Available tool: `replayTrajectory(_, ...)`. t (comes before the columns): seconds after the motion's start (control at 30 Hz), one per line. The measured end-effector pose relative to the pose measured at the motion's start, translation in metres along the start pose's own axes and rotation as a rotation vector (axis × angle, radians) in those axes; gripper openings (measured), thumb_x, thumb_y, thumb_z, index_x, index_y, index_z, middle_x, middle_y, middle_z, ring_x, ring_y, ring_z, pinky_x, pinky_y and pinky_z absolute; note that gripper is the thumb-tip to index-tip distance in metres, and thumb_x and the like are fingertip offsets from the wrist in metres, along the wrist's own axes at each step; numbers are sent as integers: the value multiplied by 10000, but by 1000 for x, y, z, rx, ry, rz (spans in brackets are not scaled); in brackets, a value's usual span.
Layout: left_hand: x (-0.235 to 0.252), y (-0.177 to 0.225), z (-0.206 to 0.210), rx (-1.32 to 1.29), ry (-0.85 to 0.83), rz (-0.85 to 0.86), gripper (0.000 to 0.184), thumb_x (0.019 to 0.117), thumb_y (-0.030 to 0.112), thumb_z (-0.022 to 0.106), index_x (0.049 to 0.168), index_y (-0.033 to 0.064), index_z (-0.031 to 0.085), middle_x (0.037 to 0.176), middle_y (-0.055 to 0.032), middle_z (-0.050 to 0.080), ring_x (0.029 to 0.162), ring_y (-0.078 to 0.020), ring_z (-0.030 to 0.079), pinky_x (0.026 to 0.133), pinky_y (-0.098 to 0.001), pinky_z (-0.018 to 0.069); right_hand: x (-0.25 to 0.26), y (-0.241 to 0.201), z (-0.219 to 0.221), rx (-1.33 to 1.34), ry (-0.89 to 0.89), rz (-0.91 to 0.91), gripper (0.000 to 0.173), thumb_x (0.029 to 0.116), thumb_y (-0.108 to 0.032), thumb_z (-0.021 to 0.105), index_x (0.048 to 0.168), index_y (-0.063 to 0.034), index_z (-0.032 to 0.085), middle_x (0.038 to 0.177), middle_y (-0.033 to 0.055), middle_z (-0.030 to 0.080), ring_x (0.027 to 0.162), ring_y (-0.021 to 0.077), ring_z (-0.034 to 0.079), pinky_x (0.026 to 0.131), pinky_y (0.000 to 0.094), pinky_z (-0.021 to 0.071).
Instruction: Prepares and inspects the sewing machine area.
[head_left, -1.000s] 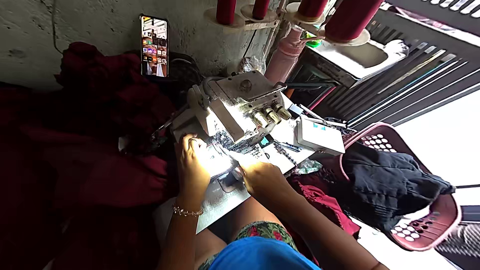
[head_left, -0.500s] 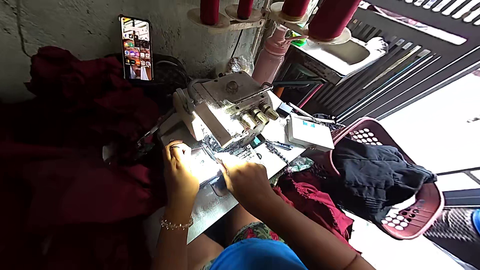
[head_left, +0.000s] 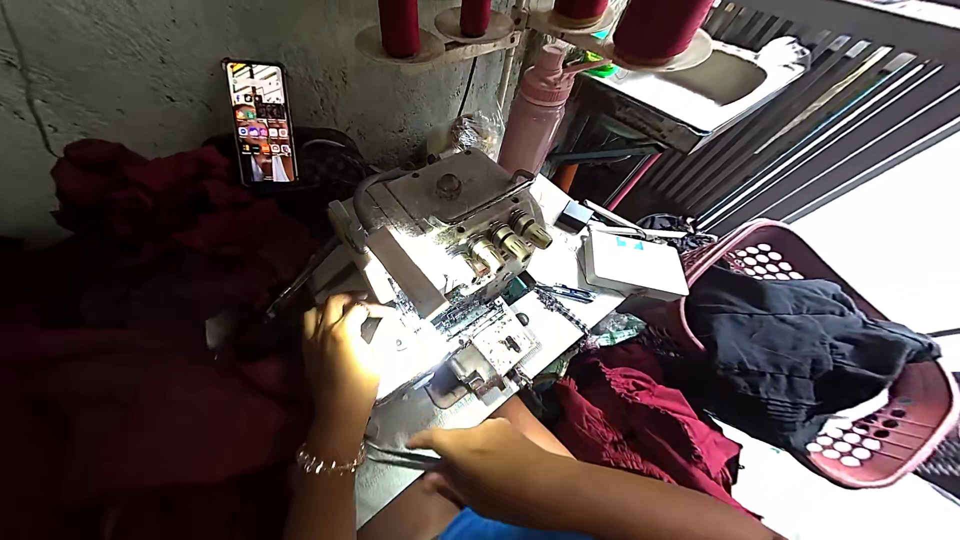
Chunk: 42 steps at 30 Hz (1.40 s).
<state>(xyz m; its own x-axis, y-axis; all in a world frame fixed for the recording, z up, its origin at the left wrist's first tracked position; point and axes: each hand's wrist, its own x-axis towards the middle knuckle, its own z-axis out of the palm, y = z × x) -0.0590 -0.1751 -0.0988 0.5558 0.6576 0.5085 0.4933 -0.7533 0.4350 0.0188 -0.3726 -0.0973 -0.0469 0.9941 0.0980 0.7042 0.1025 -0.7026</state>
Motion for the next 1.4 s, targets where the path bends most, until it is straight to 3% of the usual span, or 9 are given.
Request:
replayTrajectory(0.13,-6,3,5,21,53,25,228,943,146,557,942,-26,707,1151,-215,674,1161,-424,584,1026,-541,422,-40,52,-27,439,-175,-50,295,1039,-232,604,1187,18,653,809,114,668,675,153,612,644,325,516)
replayTrajectory(0.23,-6,5,4,61,54,35,259,965,150,518,953,-60,671,1137,-252,665,1127,-452,592,1007,-554,426,-61,72,-38,514,-41,16,298,1069,-269,555,1157,-11,675,886,68,680,722,34,587,674,192,492)
replayTrajectory(0.3,-7,6,3,71,75,34,285,979,159,497,966,-79,652,1126,-283,659,1101,-464,604,985,-555,429,-64,82,-41,353,115,78,315,1072,-305,535,1150,-56,711,935,59,676,800,71,619,729,235,522)
replayTrajectory(0.43,-10,7,3,55,112,-38,340,997,205,471,1049,-92,628,1229,-333,611,1187,-482,556,1040,-554,379,-52,99,-39,-64,443,235,385,1049,-332,499,1264,-101,720,946,86,692,773,194,683,647,369,576)
replayTrajectory(0.53,-12,-2,4,16,3,-146,582,919,375,622,1164,-151,585,1434,-398,447,1357,-559,399,1134,-631,282,-42,110,-43,-184,537,323,344,1049,-267,485,1251,-55,664,1025,86,744,814,238,737,659,431,599)
replayTrajectory(0.63,-16,-17,5,-86,-99,-245,812,822,446,712,1329,-149,491,1499,-361,389,1440,-451,355,1191,-547,277,-35,119,-43,-274,593,313,317,1049,-235,471,1180,-76,712,951,92,746,738,256,735,576,426,584)
replayTrajectory(0.77,-16,-14,6,-254,-48,-306,564,939,230,612,1328,-154,473,1378,-304,502,1311,-257,511,1113,-342,414,-23,129,-48,-420,651,213,300,1000,-249,525,1101,-148,789,852,93,673,674,254,676,495,365,525)
replayTrajectory(1.07,-14,-6,7,-378,22,-365,512,970,100,594,1381,-147,414,1359,-238,512,1224,-116,560,1017,-216,476,-1,135,-60,-702,623,-21,228,917,-86,590,1046,-113,777,821,80,683,617,240,643,485,328,494)
replayTrajectory(1.4,-15,-10,10,-395,47,-305,423,950,109,607,1265,-150,496,1409,-273,472,1328,-194,496,1098,-276,427,11,125,-57,-728,598,-51,241,891,-51,602,1016,-133,791,840,78,695,628,231,646,488,322,485)
